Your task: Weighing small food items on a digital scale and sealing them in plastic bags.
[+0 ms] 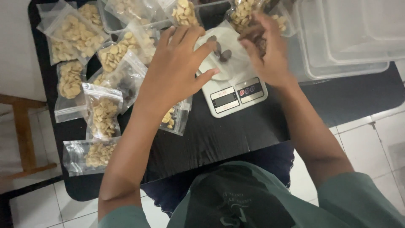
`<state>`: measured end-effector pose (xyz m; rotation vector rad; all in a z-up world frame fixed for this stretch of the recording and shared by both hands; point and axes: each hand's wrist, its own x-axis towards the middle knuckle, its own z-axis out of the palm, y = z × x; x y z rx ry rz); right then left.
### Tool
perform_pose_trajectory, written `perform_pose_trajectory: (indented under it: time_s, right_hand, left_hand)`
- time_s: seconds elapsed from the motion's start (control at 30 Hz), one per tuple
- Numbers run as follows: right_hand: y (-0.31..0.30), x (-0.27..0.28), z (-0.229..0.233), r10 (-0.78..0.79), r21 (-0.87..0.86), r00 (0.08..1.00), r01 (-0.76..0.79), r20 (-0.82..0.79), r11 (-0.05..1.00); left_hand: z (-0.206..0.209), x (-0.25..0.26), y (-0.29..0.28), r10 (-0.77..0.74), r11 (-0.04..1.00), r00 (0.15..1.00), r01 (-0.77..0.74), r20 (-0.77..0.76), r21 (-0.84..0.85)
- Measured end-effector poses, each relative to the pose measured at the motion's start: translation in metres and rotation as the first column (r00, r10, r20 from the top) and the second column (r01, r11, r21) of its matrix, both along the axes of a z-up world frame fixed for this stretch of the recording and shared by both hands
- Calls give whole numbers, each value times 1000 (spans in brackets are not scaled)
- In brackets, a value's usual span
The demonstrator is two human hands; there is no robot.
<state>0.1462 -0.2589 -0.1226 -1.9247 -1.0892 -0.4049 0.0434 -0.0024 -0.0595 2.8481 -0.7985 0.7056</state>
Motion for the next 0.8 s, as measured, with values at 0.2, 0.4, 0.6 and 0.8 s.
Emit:
perform_pose_trajectory:
  time_s: [0.2,0.4,0.6,0.8]
  right_hand:
    - [-14,2,-22,-158,-5,984,158,80,987]
    - [-16,1,-21,-176,-1,966,179,189,984]
    - [-7,-6,-1,-144,-22,973,150,179,988]
    - [-29,-12,27,79,-353,994,-99,-72,930]
  left_hand:
    - [-3,1,-1,6,1000,1000,-5,-29,30]
    - [-3,0,-2,-9,1000,998,10,-58,8]
    - [0,-2,-3,-8,1000,999,9,-34,18]
    - [2,-3,1,3,1000,1000,-2,-31,22]
